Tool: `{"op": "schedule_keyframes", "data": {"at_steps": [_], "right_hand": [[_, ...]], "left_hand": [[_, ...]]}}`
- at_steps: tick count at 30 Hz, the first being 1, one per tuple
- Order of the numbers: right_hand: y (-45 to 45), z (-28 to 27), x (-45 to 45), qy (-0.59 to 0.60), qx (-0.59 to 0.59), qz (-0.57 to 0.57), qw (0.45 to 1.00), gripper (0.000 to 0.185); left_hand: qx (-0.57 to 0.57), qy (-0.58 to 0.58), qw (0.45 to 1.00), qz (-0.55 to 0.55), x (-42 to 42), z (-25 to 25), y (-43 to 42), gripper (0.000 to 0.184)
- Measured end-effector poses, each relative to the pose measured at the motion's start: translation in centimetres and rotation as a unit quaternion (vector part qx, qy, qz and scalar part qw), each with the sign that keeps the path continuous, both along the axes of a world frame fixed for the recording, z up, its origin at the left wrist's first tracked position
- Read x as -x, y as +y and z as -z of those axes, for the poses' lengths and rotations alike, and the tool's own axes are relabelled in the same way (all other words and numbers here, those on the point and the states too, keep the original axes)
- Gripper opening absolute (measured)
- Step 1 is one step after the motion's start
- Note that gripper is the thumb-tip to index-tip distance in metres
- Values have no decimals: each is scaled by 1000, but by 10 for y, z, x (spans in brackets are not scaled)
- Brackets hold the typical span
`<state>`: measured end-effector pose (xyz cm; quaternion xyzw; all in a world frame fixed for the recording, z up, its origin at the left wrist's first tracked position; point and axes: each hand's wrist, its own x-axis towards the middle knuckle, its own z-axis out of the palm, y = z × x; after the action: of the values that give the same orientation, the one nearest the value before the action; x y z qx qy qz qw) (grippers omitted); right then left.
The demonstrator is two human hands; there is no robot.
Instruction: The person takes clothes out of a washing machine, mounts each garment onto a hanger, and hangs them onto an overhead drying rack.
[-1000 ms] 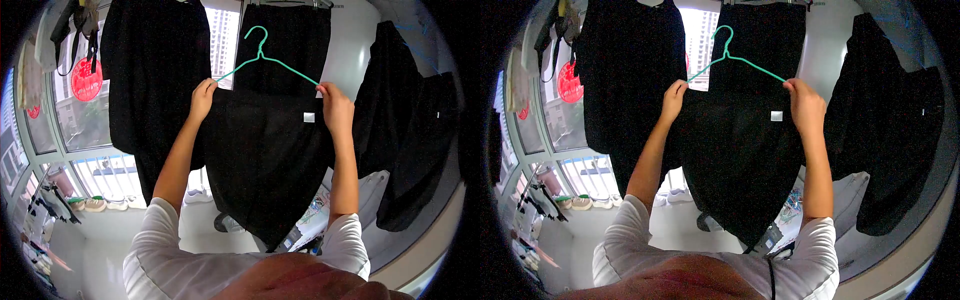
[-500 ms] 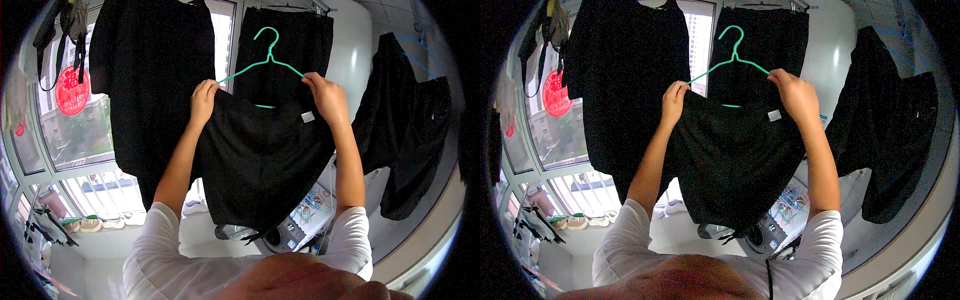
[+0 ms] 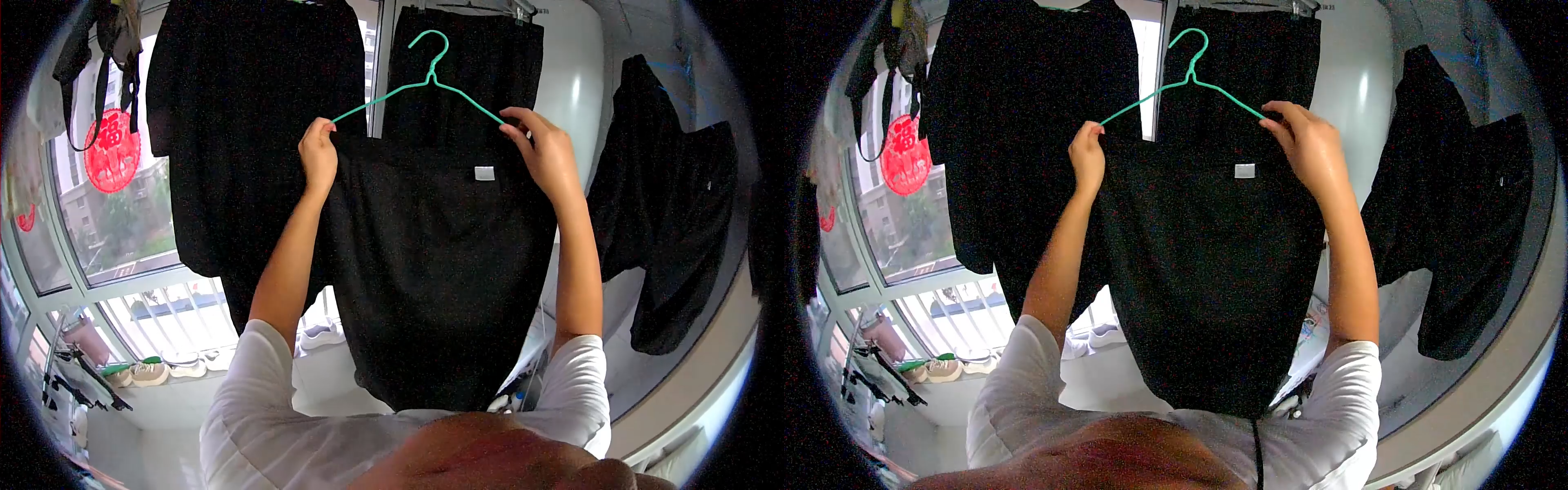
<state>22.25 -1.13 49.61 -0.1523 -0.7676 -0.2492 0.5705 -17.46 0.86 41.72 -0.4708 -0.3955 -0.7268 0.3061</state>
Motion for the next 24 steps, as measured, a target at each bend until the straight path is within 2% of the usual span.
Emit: {"op": "schedule_keyframes", "data": {"at_steps": [4,6,8,10,12,16,18,19,20,22,23,24], "right_hand": [[-10,17,-17,5,65,77,995,22],[-3,23,-20,-14,156,123,980,24],[6,21,-23,-6,167,110,980,23],[16,17,-27,7,173,97,980,23],[25,16,-29,14,72,-30,997,20],[19,0,-36,1,74,19,997,19],[9,-3,-30,16,51,-30,998,19],[10,-4,-28,29,48,-17,998,18],[8,-5,-27,42,44,-4,998,17],[1,-11,-27,50,41,27,998,17],[0,-13,-29,56,43,60,996,16],[4,-18,-32,60,37,57,996,16]], "left_hand": [[-13,-8,1000,8,7,2,-5,11],[25,-17,1000,0,9,0,-14,11],[34,34,998,33,11,-9,-16,12],[32,85,995,35,15,-19,-22,11],[37,199,978,57,21,-33,-36,10],[60,239,965,89,11,-51,-52,13],[86,227,969,38,5,-58,-64,18],[167,181,969,5,4,-59,-71,28],[166,181,969,3,6,-59,-69,28],[115,180,973,-85,5,-62,-63,38],[149,164,971,-85,5,-62,-62,51],[143,167,971,-89,-1,-61,-57,51]]}}
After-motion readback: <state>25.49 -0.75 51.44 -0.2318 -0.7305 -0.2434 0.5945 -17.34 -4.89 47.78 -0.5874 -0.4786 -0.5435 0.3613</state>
